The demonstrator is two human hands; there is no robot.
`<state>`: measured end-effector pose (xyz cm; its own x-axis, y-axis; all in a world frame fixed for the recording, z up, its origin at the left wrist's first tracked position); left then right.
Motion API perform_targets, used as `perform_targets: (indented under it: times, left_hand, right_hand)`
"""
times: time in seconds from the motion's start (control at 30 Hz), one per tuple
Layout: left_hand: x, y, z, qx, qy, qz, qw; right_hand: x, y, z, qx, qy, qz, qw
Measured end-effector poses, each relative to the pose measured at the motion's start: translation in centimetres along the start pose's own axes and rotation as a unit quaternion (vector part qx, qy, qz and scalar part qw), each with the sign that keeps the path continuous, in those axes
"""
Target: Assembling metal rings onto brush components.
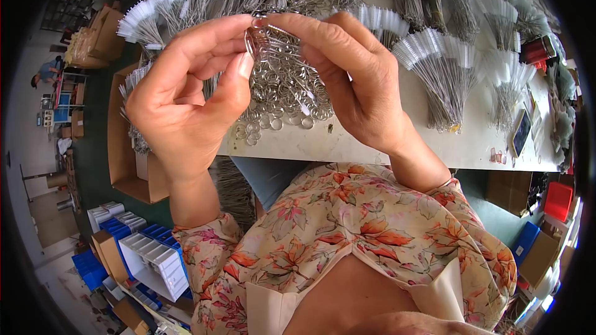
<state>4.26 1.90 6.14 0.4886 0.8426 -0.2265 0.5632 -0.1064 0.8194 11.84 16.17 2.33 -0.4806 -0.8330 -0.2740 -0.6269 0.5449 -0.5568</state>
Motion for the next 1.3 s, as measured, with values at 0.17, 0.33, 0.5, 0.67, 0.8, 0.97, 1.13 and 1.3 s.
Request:
perform_targets:
  times: [0.17, 0.33, 0.5, 0.67, 0.8, 0.97, 1.13, 1.3]
  left_hand:
    - [0.4, -0.4, 0.0, 0.007, 0.006, 0.003, 1.000]
    - [0.5, -0.4, -0.1, 0.011, 0.010, 0.003, 1.000]
    - [0.7, -0.6, -0.3, 0.012, 0.000, -0.034, 0.999]
    - [1.0, -0.7, -0.2, 0.011, 0.016, -0.029, 0.999]
    - [1.0, 0.1, -0.6, 0.001, 0.015, -0.028, 0.999]
    - [0.9, -0.7, -1.8, 0.023, -0.100, -0.143, 0.984]
    - [0.4, -2.2, -1.6, -0.132, -0.088, -0.057, 0.986]
    - [1.3, -2.4, -1.1, -0.191, -0.148, -0.068, 0.968]
  right_hand:
    - [-0.2, -0.6, -0.3, -0.034, 0.033, 0.058, 0.997]
    - [0.0, -0.7, 0.1, -0.027, 0.041, 0.098, 0.994]
    - [0.3, -0.2, 0.2, -0.059, 0.074, 0.078, 0.993]
    - [0.6, 1.0, 1.2, -0.029, 0.061, 0.044, 0.997]
    - [0.9, 0.8, 1.4, -0.030, 0.060, 0.015, 0.998]
    - [0.4, 1.3, 0.9, -0.017, 0.114, -0.019, 0.993]
    - [0.2, 1.1, 0.4, 0.003, 0.108, -0.049, 0.993]
    - [-0.3, 1.9, 0.4, -0.001, 0.098, -0.023, 0.995]
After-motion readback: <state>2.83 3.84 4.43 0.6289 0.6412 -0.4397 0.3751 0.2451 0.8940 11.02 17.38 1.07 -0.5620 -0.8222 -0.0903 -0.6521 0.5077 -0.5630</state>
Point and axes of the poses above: each hand's wrist, its own z-axis away from the middle knuckle, its own x-axis out of the palm, y = z × x, the point moved 4 cm from there along -z, towards the middle knuckle, and after that the axes turned 7 degrees about -x, right-handed, at the moved point
